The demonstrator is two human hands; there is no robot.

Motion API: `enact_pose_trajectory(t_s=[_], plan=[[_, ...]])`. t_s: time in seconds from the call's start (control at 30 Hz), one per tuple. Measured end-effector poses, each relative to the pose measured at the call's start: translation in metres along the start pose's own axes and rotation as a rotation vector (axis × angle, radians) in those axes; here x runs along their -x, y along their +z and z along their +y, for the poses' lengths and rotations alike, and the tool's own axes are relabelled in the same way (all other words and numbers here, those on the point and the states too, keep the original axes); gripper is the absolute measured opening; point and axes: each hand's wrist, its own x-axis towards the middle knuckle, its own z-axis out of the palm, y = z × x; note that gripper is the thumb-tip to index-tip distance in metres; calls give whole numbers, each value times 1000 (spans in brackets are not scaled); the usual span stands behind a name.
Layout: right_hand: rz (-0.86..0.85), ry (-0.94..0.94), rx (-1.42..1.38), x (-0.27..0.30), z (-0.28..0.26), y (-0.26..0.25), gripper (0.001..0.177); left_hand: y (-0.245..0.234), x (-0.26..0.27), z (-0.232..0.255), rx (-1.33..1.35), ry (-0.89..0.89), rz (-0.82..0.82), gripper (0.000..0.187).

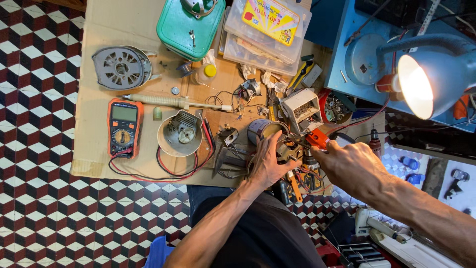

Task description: The person disassembles and reassembles a small electric motor using a cordless drill, pliers, and a screwdriver. They remove screws, separate the motor housing, adjust internal components, and then reassemble the unit on a cluttered workbench.

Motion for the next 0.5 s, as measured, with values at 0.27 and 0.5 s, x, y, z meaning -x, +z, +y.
enact_pose_trajectory(t_s=[0.27, 0.5], plan=[[11, 288, -581, 1, -1, -5, 36, -1, 1, 5, 15, 36, 44, 106], [-260, 525, -725, -4, 3, -14, 38, 2, 1, 4, 16, 29, 35, 105]])
